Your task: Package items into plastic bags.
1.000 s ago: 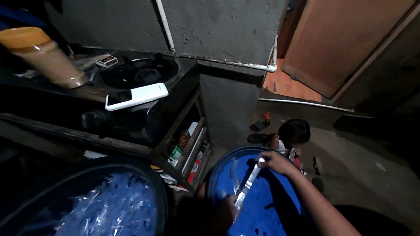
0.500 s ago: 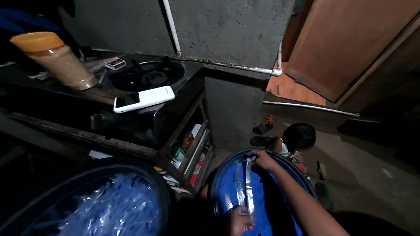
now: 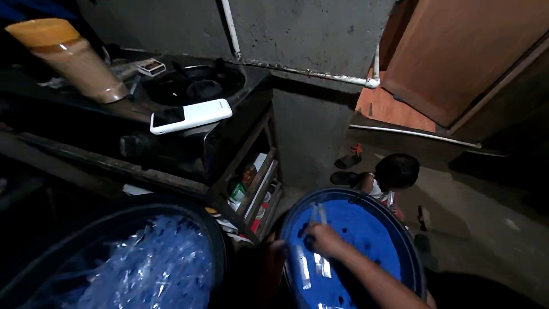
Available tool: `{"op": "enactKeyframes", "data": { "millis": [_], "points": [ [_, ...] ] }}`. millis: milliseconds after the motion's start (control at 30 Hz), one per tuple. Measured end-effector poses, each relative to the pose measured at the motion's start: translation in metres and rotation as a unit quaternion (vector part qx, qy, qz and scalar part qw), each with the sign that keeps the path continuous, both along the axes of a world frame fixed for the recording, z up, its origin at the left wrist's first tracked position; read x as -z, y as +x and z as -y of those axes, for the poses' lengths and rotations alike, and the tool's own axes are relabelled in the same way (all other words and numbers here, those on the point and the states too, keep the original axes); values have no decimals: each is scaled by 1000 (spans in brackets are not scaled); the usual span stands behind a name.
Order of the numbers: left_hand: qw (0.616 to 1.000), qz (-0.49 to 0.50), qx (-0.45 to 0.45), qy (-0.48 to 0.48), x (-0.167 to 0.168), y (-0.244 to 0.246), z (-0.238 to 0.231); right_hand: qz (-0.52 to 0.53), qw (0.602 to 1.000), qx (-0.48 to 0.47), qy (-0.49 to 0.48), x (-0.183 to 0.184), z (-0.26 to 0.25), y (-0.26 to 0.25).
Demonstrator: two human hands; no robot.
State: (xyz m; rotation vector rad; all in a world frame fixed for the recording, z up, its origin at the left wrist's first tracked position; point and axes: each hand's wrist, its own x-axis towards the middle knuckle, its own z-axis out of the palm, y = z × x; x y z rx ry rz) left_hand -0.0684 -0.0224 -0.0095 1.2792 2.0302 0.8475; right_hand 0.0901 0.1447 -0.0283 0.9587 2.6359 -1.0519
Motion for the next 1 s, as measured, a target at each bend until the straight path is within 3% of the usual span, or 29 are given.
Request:
{"op": "enactKeyframes", "data": {
  "millis": [133,300,533,633,800,1000],
  "points": [
    [999,40,-14,20,-16,-15,3,84,996,7,21,18,26,-18],
    [999,36,-19,-26,-7,-10,10,107,993,36,32,29,36,-23],
    [998,41,-30,-40,-9,-4,9,73,996,42,10,24,40,-20],
    [999,42,-6,10,16,-10,8,54,997,47,-33,21,40,-12],
    [996,77,40,24,30,-9,1,14,994,69,-80,23,38,2],
    [996,76,45,20,31,-5,-1,23,995,92,-41,25,46,0]
  ]
}}
